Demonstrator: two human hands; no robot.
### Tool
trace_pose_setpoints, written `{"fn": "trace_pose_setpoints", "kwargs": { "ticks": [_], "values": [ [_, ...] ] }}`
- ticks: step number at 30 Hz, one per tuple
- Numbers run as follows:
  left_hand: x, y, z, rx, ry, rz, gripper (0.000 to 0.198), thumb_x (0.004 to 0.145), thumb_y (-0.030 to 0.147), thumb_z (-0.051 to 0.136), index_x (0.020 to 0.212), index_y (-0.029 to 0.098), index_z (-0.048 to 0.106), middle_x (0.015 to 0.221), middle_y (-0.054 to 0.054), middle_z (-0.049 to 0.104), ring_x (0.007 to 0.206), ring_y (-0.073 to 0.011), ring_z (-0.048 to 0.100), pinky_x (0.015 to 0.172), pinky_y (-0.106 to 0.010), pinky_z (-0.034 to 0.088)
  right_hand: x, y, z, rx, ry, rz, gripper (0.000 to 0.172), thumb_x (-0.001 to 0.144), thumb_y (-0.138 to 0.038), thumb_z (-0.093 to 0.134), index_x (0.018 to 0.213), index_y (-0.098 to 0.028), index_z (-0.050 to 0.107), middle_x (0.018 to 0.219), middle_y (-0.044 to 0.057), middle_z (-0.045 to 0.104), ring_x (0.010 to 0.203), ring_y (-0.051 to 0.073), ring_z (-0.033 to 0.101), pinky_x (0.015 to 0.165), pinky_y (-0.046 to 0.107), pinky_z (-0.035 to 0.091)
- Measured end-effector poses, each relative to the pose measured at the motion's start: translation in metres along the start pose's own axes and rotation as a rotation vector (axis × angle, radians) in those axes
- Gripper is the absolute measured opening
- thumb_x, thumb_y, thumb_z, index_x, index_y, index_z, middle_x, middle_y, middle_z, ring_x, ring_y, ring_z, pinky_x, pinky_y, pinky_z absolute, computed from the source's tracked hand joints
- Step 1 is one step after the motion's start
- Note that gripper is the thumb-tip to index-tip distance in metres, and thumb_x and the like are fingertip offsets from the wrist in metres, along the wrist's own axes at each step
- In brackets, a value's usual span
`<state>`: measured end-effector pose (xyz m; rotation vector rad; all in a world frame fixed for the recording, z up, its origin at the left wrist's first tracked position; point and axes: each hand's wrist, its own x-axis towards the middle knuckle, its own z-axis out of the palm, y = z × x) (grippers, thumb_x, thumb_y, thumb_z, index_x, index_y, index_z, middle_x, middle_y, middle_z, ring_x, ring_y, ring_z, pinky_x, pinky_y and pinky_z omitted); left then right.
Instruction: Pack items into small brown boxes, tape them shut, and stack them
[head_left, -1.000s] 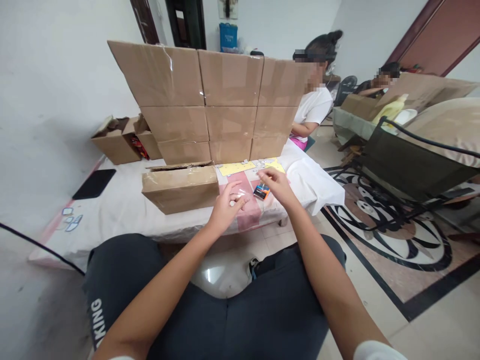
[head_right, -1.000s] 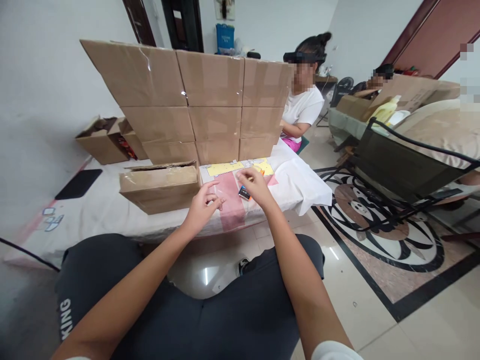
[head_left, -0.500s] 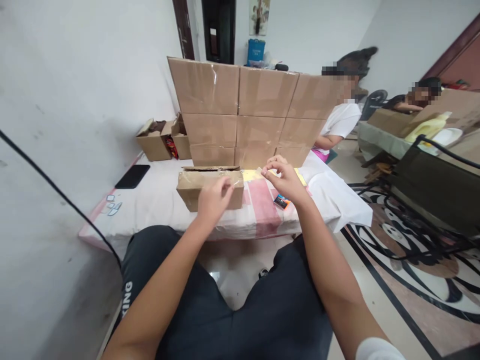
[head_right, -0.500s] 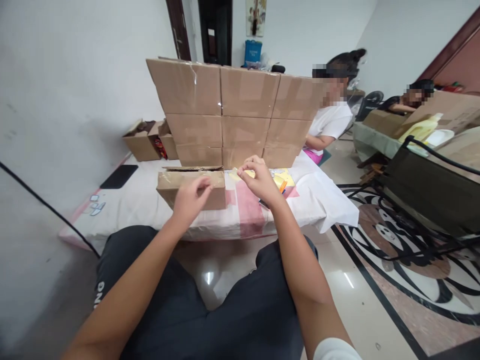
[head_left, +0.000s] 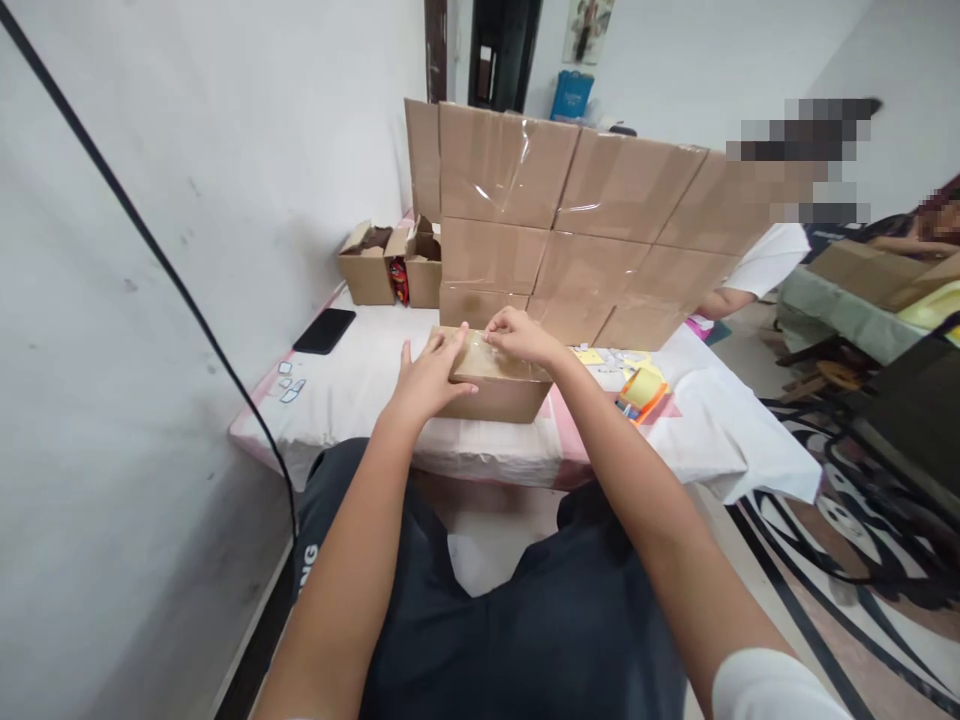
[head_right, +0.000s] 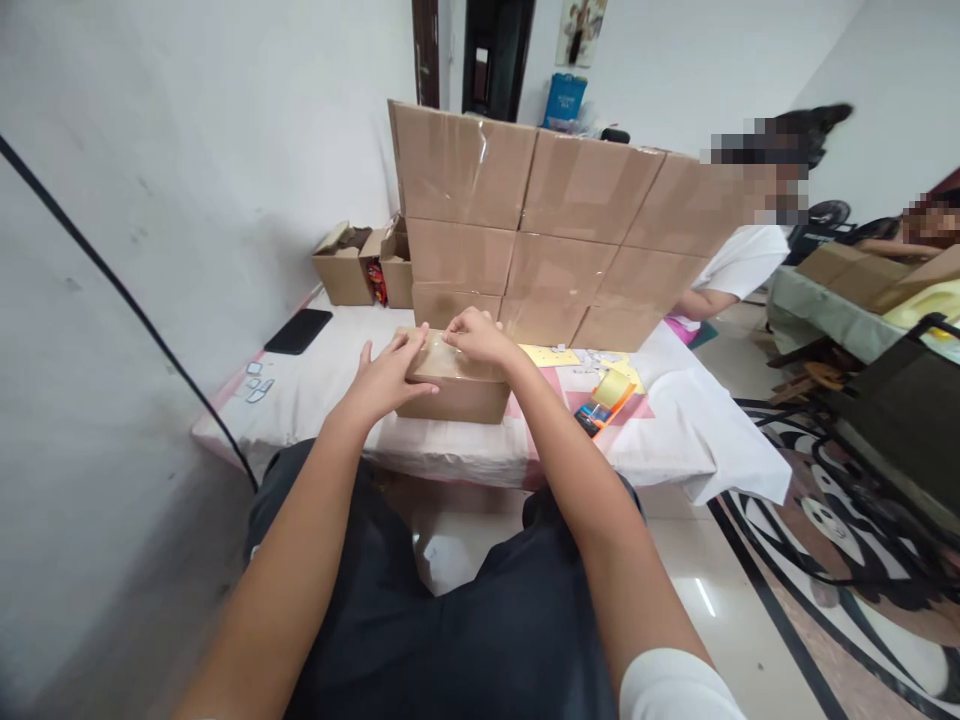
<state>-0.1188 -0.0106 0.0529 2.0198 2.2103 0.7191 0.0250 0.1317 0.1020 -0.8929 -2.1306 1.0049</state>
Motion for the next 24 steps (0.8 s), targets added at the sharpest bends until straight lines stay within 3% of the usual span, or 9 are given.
{"fn": "trace_pose_setpoints", "kwargs": {
  "ticks": [3,5,8,10,12,15,18,21,24],
  "values": [
    [-0.001,-0.003,0.0,0.031,-0.02,0.059,0.074,0.09,0.039,0.067,0.155,0.037,0.03,0.161,-0.011,0.037,0.153,-0.0358,0.021,0.113,-0.078,0.005,0.009,0.012,0.007,-0.318,-0.117,-0.036,0.015,0.073,-0.021,0.076,0.062,-0.022,0.067,0.085,0.004,0.063,0.097,0.026,0.05,0.1,0.048,0.036],
    [-0.003,-0.004,0.001,0.069,-0.033,0.081,0.061,0.091,0.036,0.065,0.148,0.039,0.043,0.162,-0.009,0.036,0.153,-0.0374,0.021,0.112,-0.08,0.004,0.01,0.017,0.011,-0.416,-0.132,-0.05,0.012,0.077,-0.025,0.073,0.068,-0.022,0.066,0.097,0.005,0.063,0.103,0.028,0.05,0.102,0.05,0.034],
    [-0.005,-0.005,0.003,0.097,-0.019,0.091,0.055,0.091,0.033,0.065,0.144,0.039,0.05,0.161,-0.008,0.037,0.152,-0.0394,0.023,0.111,-0.081,0.006,0.008,0.02,0.017,-0.529,-0.148,-0.076,0.012,0.082,-0.032,0.069,0.076,-0.022,0.064,0.108,0.007,0.059,0.11,0.03,0.048,0.102,0.052,0.034],
    [-0.007,-0.003,0.004,0.106,0.005,0.106,0.055,0.091,0.03,0.064,0.143,0.039,0.051,0.162,-0.007,0.036,0.152,-0.0395,0.023,0.112,-0.08,0.007,0.008,0.022,0.017,-0.614,-0.08,-0.081,0.016,0.08,-0.034,0.07,0.083,-0.021,0.061,0.109,0.01,0.058,0.109,0.032,0.048,0.1,0.053,0.034],
    [-0.01,-0.002,0.003,0.12,0.035,0.135,0.053,0.091,0.026,0.064,0.142,0.037,0.053,0.164,-0.005,0.032,0.153,-0.0387,0.02,0.113,-0.079,0.007,0.01,0.026,0.009,-0.678,0.09,-0.084,0.018,0.08,-0.031,0.069,0.09,-0.019,0.058,0.109,0.012,0.057,0.108,0.033,0.047,0.098,0.054,0.034],
    [-0.013,0.002,0.002,0.133,0.06,0.187,0.054,0.091,0.019,0.06,0.142,0.035,0.052,0.163,-0.004,0.033,0.153,-0.0353,0.021,0.115,-0.076,0.005,0.015,0.045,-0.028,-0.634,0.387,-0.012,0.009,0.083,-0.022,0.062,0.089,-0.019,0.057,0.104,0.012,0.059,0.1,0.029,0.05,0.095,0.051,0.035],
    [-0.016,0.004,0.002,0.119,0.045,0.217,0.057,0.093,0.014,0.051,0.146,0.036,0.046,0.158,-0.004,0.043,0.149,-0.0309,0.033,0.118,-0.071,0.002,0.016,0.079,-0.082,-0.485,0.576,0.194,0.007,0.082,-0.02,0.063,0.08,-0.02,0.057,0.087,0.005,0.06,0.083,0.02,0.051,0.087,0.042,0.038],
    [-0.018,0.004,0.005,0.11,0.047,0.22,0.055,0.094,0.019,0.051,0.146,0.036,0.045,0.154,-0.004,0.048,0.145,-0.0299,0.04,0.119,-0.066,0.004,0.007,0.116,-0.134,-0.434,0.628,0.339,0.014,0.082,-0.016,0.061,0.069,-0.02,0.055,0.072,0.001,0.056,0.069,0.015,0.047,0.077,0.037,0.038],
    [-0.016,0.005,0.008,0.129,0.073,0.224,0.05,0.094,0.025,0.055,0.142,0.034,0.048,0.151,-0.005,0.052,0.141,-0.0309,0.045,0.119,-0.063,0.007,-0.007,0.144,-0.172,-0.469,0.618,0.42,0.022,0.081,-0.014,0.061,0.062,-0.021,0.055,0.061,-0.001,0.051,0.064,0.016,0.046,0.074,0.037,0.039]
  ]
}}
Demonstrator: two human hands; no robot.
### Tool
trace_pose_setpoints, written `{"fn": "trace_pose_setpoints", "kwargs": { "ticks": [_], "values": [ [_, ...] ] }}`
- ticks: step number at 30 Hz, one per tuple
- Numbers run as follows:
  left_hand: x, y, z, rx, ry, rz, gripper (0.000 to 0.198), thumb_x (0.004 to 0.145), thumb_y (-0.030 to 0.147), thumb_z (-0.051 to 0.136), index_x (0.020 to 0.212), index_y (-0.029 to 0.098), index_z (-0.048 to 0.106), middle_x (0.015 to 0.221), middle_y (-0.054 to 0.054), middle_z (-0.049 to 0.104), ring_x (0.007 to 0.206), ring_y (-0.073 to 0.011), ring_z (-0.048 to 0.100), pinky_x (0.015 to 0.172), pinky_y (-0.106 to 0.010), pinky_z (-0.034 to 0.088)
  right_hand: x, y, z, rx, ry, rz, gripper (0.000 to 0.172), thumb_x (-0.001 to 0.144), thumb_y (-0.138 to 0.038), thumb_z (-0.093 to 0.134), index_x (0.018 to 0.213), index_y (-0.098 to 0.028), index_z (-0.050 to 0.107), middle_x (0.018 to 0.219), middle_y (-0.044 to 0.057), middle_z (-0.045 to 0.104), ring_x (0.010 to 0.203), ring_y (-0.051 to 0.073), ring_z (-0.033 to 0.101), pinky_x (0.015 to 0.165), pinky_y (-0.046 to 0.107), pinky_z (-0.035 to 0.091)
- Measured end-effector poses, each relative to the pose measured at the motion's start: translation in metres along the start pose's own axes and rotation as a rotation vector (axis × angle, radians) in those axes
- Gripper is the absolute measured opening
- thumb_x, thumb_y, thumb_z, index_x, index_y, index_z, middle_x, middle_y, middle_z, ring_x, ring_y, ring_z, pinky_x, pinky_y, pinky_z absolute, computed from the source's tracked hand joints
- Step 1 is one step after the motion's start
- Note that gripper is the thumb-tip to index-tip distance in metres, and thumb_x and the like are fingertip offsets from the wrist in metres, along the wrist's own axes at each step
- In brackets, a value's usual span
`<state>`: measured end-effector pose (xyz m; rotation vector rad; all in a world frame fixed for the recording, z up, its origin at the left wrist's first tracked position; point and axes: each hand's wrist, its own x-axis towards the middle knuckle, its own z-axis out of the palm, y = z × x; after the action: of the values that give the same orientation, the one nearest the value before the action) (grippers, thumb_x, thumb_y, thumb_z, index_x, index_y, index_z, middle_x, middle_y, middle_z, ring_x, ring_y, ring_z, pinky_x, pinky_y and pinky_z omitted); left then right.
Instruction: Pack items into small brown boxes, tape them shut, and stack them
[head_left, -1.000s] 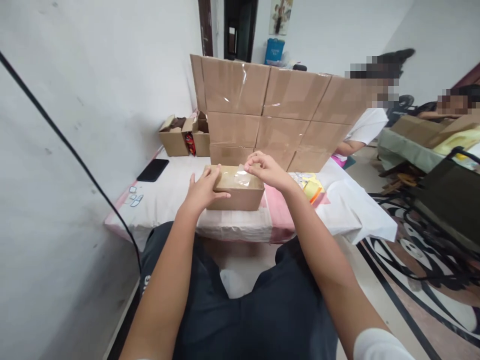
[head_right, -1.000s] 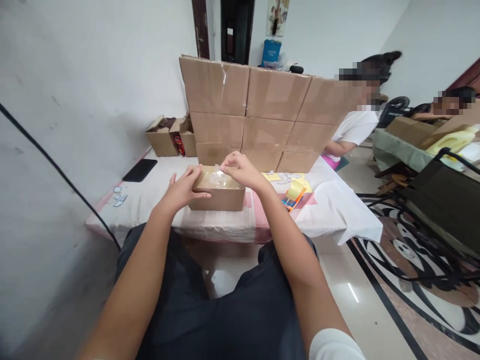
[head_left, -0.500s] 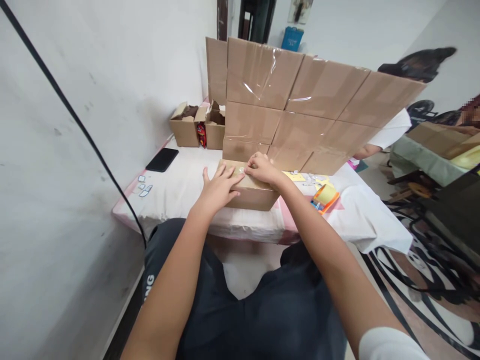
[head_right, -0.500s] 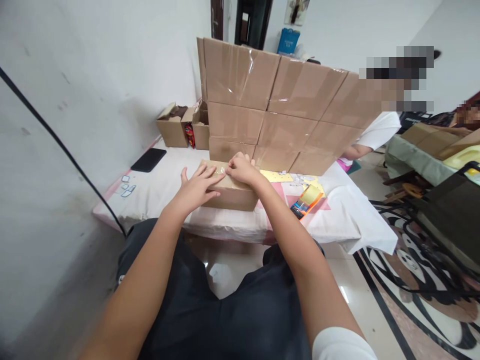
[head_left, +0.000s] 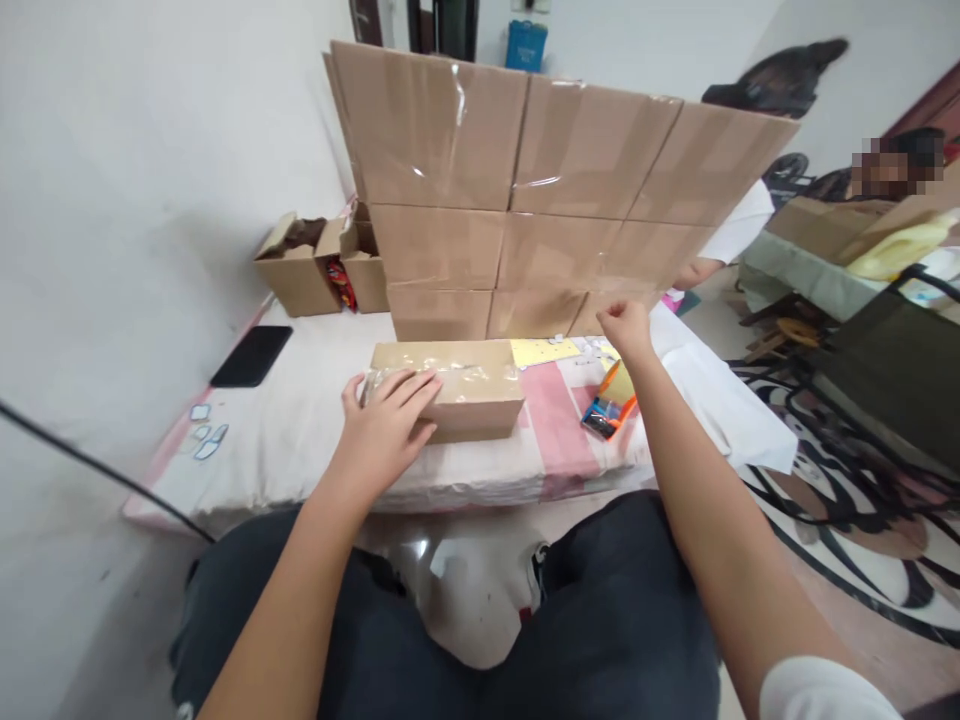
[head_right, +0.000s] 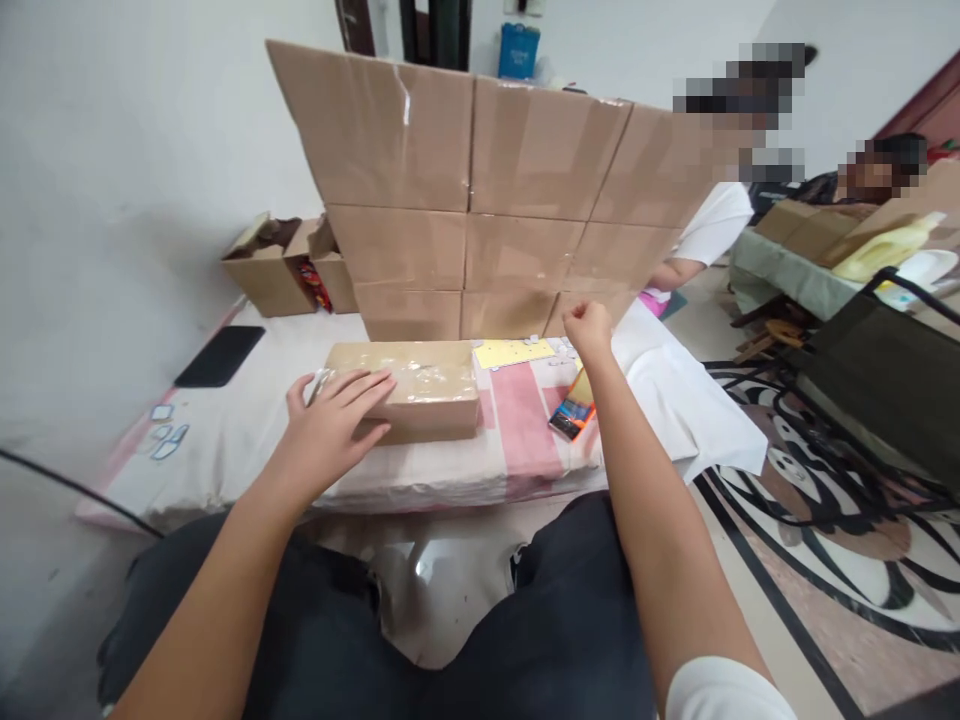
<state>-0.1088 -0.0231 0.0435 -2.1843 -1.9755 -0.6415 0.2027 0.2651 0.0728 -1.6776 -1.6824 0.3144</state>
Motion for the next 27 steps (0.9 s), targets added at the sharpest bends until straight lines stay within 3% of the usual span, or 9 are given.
{"fn": "trace_pose_setpoints", "kwargs": {
  "ticks": [4,8,14,18,23,27],
  "values": [
    [0.005,0.002,0.004,0.035,0.038,0.05,0.038,0.095,0.026,0.056,0.133,0.03,0.052,0.148,-0.007,0.056,0.137,-0.0297,0.05,0.117,-0.059,0.012,0.014,0.037,-0.015,-0.105,-0.083,0.035,0.018,0.081,-0.015,0.063,0.064,-0.021,0.061,0.063,0.003,0.057,0.07,0.02,0.054,0.079,0.04,0.043],
    [0.01,-0.002,0.006,0.078,0.109,0.152,0.033,0.096,0.023,0.056,0.128,0.026,0.053,0.141,-0.008,0.062,0.125,-0.0274,0.062,0.115,-0.055,0.019,0.021,0.05,-0.011,-0.24,-0.24,0.013,0.011,0.082,-0.016,0.06,0.077,-0.018,0.07,0.084,0.009,0.07,0.088,0.026,0.064,0.086,0.04,0.047],
    [0.018,-0.015,0.009,0.113,0.165,0.269,0.04,0.092,0.02,0.066,0.13,0.028,0.057,0.128,-0.004,0.071,0.111,-0.025,0.07,0.113,-0.05,0.026,0.032,0.021,0.043,-0.429,-0.61,-0.054,0.024,0.088,-0.018,0.053,0.097,-0.014,0.074,0.1,0.013,0.075,0.094,0.025,0.068,0.082,0.03,0.051],
    [0.022,-0.016,0.01,0.094,0.17,0.284,0.043,0.09,0.021,0.068,0.131,0.027,0.057,0.129,-0.004,0.07,0.112,-0.025,0.069,0.111,-0.048,0.03,0.037,0.004,0.075,-0.513,-0.799,-0.054,0.029,0.081,-0.006,0.057,0.103,-0.012,0.075,0.109,0.016,0.075,0.098,0.026,0.07,0.082,0.03,0.052],
    [0.023,-0.016,0.011,0.066,0.179,0.282,0.043,0.091,0.021,0.067,0.133,0.027,0.058,0.128,-0.003,0.071,0.112,-0.0251,0.069,0.109,-0.047,0.032,0.034,0.007,0.081,-0.567,-0.869,-0.059,0.05,0.078,-0.003,0.058,0.125,-0.016,0.068,0.13,0.014,0.068,0.108,0.025,0.069,0.083,0.027,0.053],
    [0.022,-0.016,0.012,0.048,0.197,0.286,0.044,0.092,0.023,0.066,0.134,0.027,0.057,0.13,-0.003,0.07,0.112,-0.0257,0.069,0.107,-0.047,0.033,0.033,0.012,0.084,-0.607,-0.815,-0.078,0.045,0.079,-0.012,0.064,0.123,-0.015,0.069,0.121,0.016,0.072,0.104,0.027,0.07,0.084,0.029,0.054]
  ]
}}
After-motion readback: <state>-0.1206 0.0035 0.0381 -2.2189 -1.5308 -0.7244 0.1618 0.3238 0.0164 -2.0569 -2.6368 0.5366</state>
